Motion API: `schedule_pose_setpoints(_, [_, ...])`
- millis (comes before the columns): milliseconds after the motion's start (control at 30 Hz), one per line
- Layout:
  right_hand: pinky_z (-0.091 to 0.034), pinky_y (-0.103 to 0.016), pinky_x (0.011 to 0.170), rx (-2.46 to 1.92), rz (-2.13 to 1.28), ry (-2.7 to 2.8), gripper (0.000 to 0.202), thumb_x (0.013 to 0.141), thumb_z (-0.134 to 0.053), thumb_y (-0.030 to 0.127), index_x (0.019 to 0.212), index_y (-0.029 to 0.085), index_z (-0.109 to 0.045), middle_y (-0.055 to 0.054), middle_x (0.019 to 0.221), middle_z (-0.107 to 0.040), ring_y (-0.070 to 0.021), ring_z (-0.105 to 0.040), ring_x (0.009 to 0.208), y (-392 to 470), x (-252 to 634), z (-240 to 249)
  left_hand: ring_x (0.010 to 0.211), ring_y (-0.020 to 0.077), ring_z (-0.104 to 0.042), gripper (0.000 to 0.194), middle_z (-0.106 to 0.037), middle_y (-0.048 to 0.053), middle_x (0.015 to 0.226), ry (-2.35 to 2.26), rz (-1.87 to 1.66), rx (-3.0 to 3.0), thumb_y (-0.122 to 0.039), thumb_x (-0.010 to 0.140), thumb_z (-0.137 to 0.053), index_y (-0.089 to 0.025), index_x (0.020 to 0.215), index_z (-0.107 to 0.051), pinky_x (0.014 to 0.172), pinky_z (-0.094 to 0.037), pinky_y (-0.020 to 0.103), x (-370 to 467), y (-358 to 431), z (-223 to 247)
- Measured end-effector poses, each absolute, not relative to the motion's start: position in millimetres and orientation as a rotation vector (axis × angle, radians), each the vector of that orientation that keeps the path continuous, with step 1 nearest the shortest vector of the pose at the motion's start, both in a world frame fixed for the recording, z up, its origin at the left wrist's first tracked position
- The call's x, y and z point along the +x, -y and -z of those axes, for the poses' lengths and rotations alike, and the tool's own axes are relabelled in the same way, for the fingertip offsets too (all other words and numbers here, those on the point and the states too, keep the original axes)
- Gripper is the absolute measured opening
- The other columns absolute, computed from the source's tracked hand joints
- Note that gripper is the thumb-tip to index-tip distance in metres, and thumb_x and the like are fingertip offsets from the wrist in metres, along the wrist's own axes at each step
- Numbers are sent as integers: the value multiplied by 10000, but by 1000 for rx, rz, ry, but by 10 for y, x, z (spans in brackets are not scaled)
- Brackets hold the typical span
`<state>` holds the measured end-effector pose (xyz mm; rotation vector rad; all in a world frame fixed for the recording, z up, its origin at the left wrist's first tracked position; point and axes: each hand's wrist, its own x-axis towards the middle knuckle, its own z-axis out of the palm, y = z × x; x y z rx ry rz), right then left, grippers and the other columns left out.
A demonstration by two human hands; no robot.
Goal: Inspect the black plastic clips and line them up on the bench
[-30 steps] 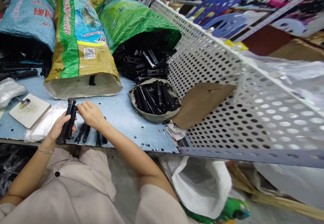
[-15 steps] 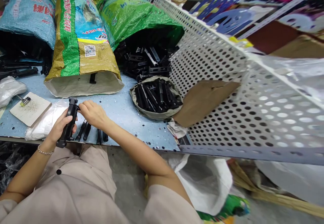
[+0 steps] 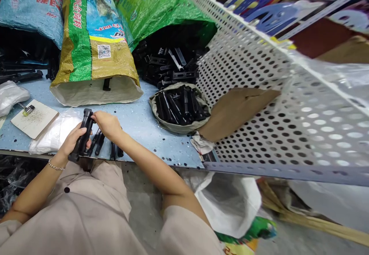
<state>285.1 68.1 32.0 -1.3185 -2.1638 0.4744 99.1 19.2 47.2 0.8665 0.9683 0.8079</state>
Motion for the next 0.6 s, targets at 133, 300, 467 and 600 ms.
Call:
schedule_pose_setpoints(133, [-441, -309, 755, -1206, -501, 2195, 432, 1030, -331, 517, 1053, 197, -621, -84, 918, -673, -204, -610, 838, -425, 2799, -320, 558, 114, -617, 402, -647, 5, 763, -1030, -993, 749, -508, 765, -663, -171, 964, -570, 500, -506, 215, 956, -302, -388])
schedule_pose_setpoints(300, [-416, -307, 696, -1038, -550, 2452, 400, 1012, -419, 507, 889, 189, -629, -85, 819, -658, -210, -599, 784, -1, 2604, -195, 648, 146, -647, 362, -662, 23, 771, -1050, -1045, 760, -496, 798, -648, -165, 943, -618, 555, -511, 225, 865, -407, -254])
schedule_pose_setpoints(467, [-433, -239, 685, -1282, -824, 2324, 336, 1039, -419, 382, 877, 196, -648, -10, 788, -664, -140, -599, 715, -628, 2634, -31, 1239, 287, -590, 408, -715, 93, 1125, -1243, -1120, 1040, -444, 864, -587, -179, 1171, -642, 1064, -467, 437, 874, -467, 136])
schedule_pose_setpoints(600, [-432, -288, 914, -1581, -323, 2042, 289, 1012, -457, 239, 1189, 82, -623, -179, 1231, -603, -196, -589, 1069, -1621, 2747, 21, 1453, 281, -382, 467, -533, 122, 1470, -1373, -1044, 1265, -346, 891, -535, -184, 1326, -582, 1237, -218, 481, 1075, -404, 529])
